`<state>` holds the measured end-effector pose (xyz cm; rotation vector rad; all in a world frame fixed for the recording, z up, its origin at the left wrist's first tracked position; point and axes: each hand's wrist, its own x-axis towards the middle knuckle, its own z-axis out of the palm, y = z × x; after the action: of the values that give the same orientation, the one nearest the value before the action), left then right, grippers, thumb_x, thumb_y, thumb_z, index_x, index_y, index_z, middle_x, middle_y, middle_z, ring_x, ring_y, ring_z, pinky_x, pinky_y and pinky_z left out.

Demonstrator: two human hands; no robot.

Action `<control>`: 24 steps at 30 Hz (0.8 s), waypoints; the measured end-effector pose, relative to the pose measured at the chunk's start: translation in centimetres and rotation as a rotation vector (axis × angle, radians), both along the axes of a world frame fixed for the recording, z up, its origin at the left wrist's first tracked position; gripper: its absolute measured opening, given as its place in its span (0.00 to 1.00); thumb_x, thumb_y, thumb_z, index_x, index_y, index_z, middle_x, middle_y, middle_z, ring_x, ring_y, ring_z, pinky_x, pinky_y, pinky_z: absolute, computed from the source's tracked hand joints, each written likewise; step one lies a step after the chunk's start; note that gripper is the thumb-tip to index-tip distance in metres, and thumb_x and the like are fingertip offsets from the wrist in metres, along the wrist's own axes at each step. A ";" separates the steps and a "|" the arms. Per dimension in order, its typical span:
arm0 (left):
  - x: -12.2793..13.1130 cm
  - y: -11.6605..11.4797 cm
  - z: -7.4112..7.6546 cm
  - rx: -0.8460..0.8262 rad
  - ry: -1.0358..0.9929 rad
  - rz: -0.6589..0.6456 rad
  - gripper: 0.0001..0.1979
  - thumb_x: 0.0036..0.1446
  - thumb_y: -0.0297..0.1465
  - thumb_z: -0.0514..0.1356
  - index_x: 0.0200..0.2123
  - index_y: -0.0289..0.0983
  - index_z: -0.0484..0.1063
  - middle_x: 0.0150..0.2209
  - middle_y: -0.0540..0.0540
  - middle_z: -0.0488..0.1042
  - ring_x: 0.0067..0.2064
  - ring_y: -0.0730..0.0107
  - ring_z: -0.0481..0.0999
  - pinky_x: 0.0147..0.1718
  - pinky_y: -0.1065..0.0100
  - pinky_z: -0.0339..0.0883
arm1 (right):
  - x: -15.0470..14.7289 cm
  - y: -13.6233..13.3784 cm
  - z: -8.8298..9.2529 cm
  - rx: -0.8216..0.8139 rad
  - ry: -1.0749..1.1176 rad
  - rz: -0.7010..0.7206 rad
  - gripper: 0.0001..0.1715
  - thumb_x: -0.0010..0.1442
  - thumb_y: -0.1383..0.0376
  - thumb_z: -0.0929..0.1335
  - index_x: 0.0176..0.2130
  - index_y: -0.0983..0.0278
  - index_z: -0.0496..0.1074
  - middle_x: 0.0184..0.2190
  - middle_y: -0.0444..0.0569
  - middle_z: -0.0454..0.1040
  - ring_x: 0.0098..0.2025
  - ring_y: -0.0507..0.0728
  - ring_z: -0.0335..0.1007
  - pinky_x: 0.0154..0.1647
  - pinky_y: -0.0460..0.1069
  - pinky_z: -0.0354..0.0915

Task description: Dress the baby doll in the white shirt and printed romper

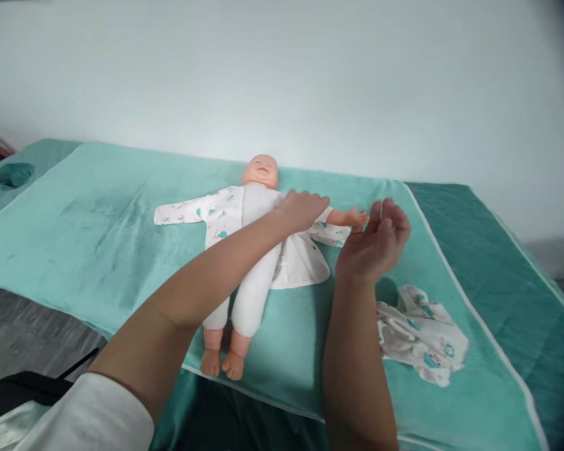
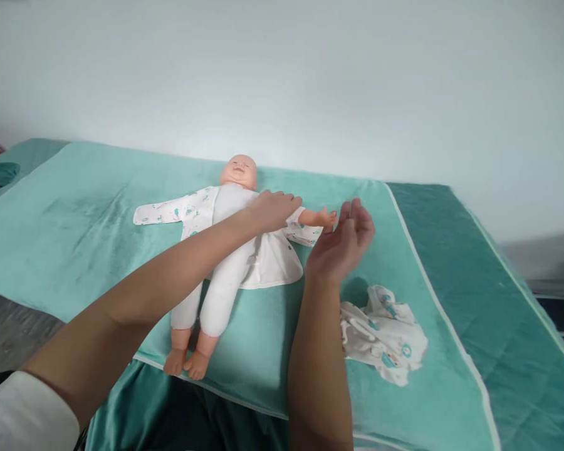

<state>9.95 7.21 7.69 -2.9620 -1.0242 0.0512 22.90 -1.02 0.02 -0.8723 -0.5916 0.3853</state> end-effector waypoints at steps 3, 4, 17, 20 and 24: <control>-0.8 0.8 1.0 0.068 -0.015 -0.035 0.23 0.65 0.19 0.53 0.61 0.35 0.66 0.56 0.38 0.77 0.57 0.54 0.76 0.45 0.59 0.66 | 0.3 0.7 -0.5 -0.182 0.076 -0.072 0.17 0.67 0.48 0.62 0.51 0.52 0.65 0.60 0.48 0.70 0.58 0.57 0.76 0.56 0.60 0.75; -1.2 1.0 1.4 0.087 -0.025 -0.034 0.23 0.64 0.18 0.53 0.61 0.35 0.66 0.55 0.38 0.77 0.57 0.54 0.76 0.44 0.60 0.65 | 0.1 1.1 -0.8 -0.298 0.073 -0.058 0.17 0.66 0.48 0.62 0.49 0.53 0.66 0.56 0.48 0.72 0.51 0.57 0.78 0.50 0.58 0.77; -4.1 0.8 2.8 0.206 -0.003 -0.029 0.24 0.62 0.16 0.52 0.59 0.36 0.66 0.52 0.37 0.77 0.52 0.55 0.75 0.38 0.60 0.59 | -3.1 1.5 -0.1 -1.095 -0.966 0.287 0.19 0.54 0.50 0.74 0.34 0.59 0.67 0.32 0.46 0.77 0.33 0.57 0.69 0.35 0.51 0.57; -4.4 0.9 2.7 0.223 0.003 -0.034 0.24 0.62 0.16 0.52 0.59 0.36 0.67 0.52 0.38 0.77 0.52 0.56 0.75 0.39 0.61 0.58 | -2.6 1.4 -0.1 -1.100 -1.011 0.307 0.22 0.56 0.47 0.71 0.25 0.59 0.64 0.25 0.46 0.71 0.30 0.57 0.64 0.33 0.52 0.55; -4.9 1.2 2.8 0.250 0.016 -0.036 0.23 0.63 0.17 0.53 0.59 0.37 0.68 0.51 0.38 0.77 0.52 0.55 0.74 0.40 0.60 0.58 | -1.2 1.2 -0.6 -0.840 -0.584 0.273 0.20 0.58 0.46 0.66 0.27 0.58 0.67 0.24 0.45 0.71 0.31 0.58 0.68 0.31 0.52 0.61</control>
<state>5.09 8.38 10.51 -2.7480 -0.9008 -0.0505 21.71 0.17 -0.54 -1.7466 -1.1275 0.6512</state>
